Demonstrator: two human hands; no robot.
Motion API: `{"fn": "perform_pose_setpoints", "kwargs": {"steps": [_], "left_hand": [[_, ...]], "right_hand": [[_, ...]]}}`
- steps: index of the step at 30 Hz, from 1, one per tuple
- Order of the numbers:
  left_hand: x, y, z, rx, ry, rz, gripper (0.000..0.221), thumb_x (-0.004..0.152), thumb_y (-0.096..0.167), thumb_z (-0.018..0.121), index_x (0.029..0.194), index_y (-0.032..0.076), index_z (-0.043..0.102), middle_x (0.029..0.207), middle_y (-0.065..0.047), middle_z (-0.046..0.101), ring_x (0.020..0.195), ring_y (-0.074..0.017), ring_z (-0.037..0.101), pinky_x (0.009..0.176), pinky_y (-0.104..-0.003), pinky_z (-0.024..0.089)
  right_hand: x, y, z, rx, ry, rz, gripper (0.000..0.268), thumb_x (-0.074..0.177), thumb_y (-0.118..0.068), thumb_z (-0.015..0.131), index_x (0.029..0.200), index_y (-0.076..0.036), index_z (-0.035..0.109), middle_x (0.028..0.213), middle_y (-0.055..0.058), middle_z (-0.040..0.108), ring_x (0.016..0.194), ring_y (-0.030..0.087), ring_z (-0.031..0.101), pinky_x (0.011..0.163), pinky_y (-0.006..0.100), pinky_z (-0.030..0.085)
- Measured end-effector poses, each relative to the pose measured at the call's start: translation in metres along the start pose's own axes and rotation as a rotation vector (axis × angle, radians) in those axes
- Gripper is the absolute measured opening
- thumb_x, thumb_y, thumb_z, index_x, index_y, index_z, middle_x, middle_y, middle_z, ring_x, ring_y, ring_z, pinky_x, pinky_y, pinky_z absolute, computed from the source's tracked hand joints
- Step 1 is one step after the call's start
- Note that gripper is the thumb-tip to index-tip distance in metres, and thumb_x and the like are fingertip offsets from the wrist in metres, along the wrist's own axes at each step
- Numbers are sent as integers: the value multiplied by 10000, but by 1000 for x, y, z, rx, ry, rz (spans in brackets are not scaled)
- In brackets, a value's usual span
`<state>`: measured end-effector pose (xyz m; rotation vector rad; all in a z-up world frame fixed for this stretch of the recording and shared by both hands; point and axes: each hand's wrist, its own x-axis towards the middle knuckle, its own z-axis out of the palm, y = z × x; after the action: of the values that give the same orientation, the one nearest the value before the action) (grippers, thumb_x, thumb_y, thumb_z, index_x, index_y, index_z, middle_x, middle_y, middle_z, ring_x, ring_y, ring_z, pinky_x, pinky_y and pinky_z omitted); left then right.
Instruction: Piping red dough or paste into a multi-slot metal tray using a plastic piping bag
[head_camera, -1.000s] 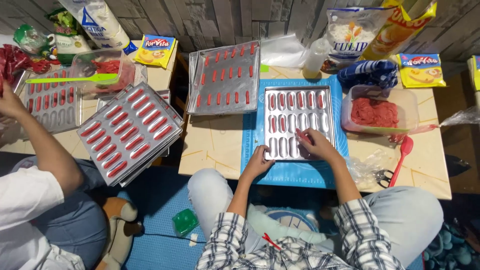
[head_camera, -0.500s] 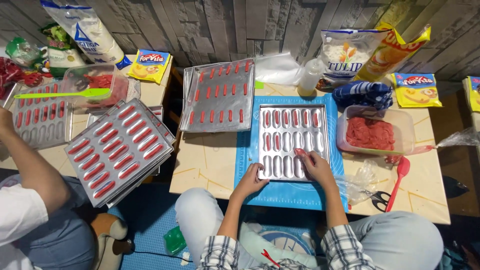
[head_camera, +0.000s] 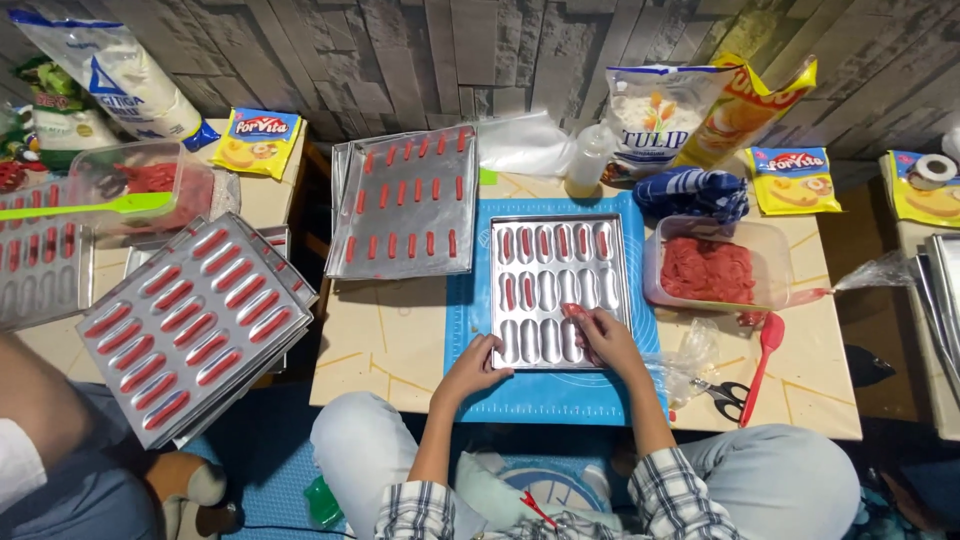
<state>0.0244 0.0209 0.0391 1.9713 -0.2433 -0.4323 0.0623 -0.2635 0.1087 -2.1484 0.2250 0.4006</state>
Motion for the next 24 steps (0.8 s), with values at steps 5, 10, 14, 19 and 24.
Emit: {"fn": "perform_pose_setpoints", "kwargs": {"steps": [5, 10, 14, 19, 24], "left_hand": [[0, -9, 5, 25, 2, 30, 356, 858, 297, 826, 925, 82, 550, 909, -109, 500, 726, -277, 651, 666, -369, 531], [-3, -12, 13, 73, 56, 94, 373, 859, 296, 818, 857, 66, 524, 895, -120, 479, 676, -289, 652, 647, -357, 533], [4, -25, 16, 103, 102, 115, 380, 844, 291, 822, 852, 61, 519, 916, -148, 480, 687, -341, 663, 649, -389, 543], [10, -21, 8, 115, 137, 109, 422, 855, 344, 817, 849, 56, 508, 921, -152, 485, 687, -350, 669, 662, -390, 549], [23, -25, -3, 192, 193, 67, 433, 892, 398, 766, 924, 69, 485, 961, -169, 489, 816, -392, 652, 728, -410, 541]], "right_hand": [[2, 11, 2, 53, 14, -31, 395, 1000, -479, 597, 1103, -116, 716, 931, 252, 753, 1009, 439, 704, 940, 530, 522], [-18, 15, -11, 171, 74, -158, 253, 1003, -333, 660, 1070, -97, 721, 792, 194, 741, 811, 323, 726, 821, 469, 554], [-45, 12, -31, 228, 126, -252, 260, 1041, -348, 611, 1069, -111, 712, 753, 204, 722, 750, 305, 712, 739, 435, 567], [-59, 56, -40, 467, 112, -270, 283, 1076, -302, 558, 1076, -52, 689, 899, 188, 760, 779, 218, 727, 718, 375, 608], [-70, 82, -34, 938, 80, -232, 301, 1092, -284, 520, 1137, 8, 579, 955, 216, 712, 819, 267, 741, 740, 463, 651]]}}
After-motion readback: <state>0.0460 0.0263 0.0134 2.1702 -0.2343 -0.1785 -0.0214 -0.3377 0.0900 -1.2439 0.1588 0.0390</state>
